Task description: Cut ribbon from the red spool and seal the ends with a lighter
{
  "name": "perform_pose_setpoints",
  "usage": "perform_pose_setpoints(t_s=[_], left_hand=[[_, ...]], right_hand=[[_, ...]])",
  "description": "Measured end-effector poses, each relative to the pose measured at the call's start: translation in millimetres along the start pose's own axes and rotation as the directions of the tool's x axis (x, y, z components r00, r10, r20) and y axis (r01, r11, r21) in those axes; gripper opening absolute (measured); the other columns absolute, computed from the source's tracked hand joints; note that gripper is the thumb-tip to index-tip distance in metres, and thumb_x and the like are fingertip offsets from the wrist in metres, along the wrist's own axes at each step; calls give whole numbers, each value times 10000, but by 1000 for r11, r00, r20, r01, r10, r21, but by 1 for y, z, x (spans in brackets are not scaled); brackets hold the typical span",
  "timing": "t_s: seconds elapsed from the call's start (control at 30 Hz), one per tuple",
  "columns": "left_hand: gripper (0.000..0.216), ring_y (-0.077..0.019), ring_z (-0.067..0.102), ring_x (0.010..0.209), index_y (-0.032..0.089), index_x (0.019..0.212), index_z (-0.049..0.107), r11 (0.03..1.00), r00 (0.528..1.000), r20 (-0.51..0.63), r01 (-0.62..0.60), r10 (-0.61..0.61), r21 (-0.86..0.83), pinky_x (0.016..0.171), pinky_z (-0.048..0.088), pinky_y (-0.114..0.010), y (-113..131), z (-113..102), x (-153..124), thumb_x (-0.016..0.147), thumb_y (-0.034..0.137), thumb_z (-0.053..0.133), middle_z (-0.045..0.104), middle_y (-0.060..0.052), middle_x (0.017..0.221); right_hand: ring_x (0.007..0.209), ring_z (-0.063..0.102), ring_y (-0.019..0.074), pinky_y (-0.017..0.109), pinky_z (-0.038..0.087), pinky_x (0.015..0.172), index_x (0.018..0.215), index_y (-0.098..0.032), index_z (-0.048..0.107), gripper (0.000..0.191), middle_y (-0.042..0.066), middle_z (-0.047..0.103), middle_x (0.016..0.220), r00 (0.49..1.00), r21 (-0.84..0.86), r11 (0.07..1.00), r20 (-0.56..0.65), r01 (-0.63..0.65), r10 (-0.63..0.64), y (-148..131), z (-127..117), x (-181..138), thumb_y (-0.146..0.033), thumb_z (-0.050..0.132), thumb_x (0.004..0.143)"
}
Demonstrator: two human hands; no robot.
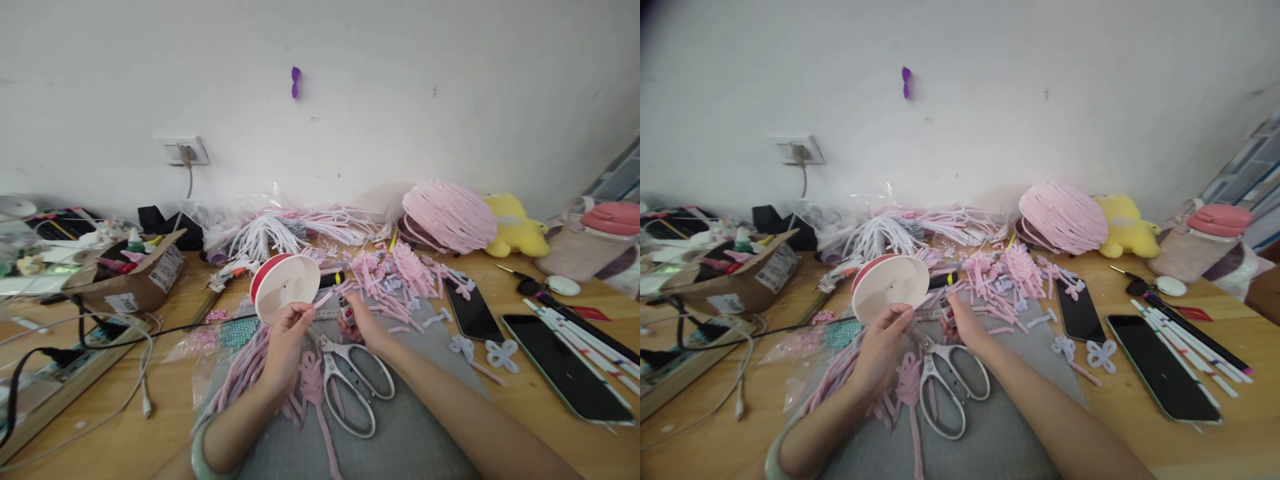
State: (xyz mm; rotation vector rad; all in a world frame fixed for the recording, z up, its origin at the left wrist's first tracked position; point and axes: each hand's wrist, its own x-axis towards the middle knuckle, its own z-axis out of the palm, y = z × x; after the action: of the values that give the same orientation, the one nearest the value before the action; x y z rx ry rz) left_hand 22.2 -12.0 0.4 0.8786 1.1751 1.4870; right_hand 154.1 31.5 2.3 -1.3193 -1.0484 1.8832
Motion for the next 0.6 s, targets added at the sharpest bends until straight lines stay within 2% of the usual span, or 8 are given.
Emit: perform_pose_setpoints(t_s=[0.17, 0.33, 0.6], left_hand=[[162, -95, 443, 649, 174, 727, 586, 1000, 1000, -11, 1, -1, 5, 623, 332, -193, -2, 0, 0, 664, 306, 653, 528, 36, 675], [161, -96, 448, 646, 175, 728, 582, 1000, 1000, -14, -6, 6, 18, 625, 335, -196, -2, -1, -1, 672, 310, 649, 533, 36, 678], [173, -92, 447, 620, 171, 716, 589, 1000, 1000, -13, 24, -24, 16, 603, 332, -195, -2, 0, -1, 654, 316, 660, 536, 40, 655]], right_hand=[[311, 223, 47, 175, 92, 332, 414, -186, 333, 468, -28, 327, 305, 998, 17, 998, -33, 60, -60, 5, 1, 2, -489, 288, 768], [311, 243, 56, 192, 108, 344, 416, -189, 327, 469, -25, 328, 311, 993, -51, 993, -49, 105, -107, 9, 0, 3, -473, 263, 783], [327, 281, 65, 193, 140, 355, 452, -185, 354, 457, -25, 345, 331, 996, -27, 997, -48, 76, -77, 7, 2, 1, -471, 240, 789]])
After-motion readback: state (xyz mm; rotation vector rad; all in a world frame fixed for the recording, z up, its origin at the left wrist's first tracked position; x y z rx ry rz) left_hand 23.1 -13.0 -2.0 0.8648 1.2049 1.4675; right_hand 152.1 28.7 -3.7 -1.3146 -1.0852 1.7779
